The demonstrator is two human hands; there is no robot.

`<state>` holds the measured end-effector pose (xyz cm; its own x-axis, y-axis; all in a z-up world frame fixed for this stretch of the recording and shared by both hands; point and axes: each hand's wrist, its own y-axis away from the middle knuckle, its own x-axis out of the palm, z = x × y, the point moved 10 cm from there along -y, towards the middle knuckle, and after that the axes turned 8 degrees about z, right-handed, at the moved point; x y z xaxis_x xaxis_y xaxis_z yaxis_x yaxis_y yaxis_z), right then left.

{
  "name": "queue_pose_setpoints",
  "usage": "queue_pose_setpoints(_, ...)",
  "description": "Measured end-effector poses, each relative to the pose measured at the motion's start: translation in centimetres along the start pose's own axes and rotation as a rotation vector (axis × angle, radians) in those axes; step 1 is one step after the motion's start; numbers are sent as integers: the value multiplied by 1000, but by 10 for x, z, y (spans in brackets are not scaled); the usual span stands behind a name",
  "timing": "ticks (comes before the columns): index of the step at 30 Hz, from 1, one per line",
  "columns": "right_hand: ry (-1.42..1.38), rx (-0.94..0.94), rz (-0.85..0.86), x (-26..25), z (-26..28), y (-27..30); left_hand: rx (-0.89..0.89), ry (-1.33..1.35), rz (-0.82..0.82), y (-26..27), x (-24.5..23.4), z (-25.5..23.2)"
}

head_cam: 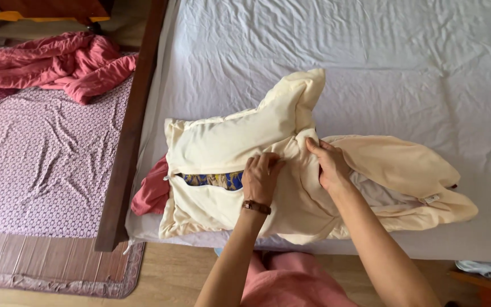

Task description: Placing a decorative pillow into a cream zippered pillowcase on a bed.

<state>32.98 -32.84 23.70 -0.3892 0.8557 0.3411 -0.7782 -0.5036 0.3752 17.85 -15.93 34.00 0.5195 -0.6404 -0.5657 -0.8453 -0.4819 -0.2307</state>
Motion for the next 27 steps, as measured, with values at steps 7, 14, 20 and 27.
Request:
queue_pose_setpoints(7, 87, 26, 110, 30, 18, 7, -63, 167, -92, 1, -24, 8)
queue_pose_setpoints(14, 127, -8, 162, 22, 16, 4, -145, 176, -71, 5, -3, 27)
queue_pose_setpoints(20, 162, -33, 170, 23, 20, 7, -328, 518, -80, 7, -16, 31)
queue_pose_setpoints(27, 257, -132, 64, 11, 29, 4, -108, 385, -233, 16, -44, 34)
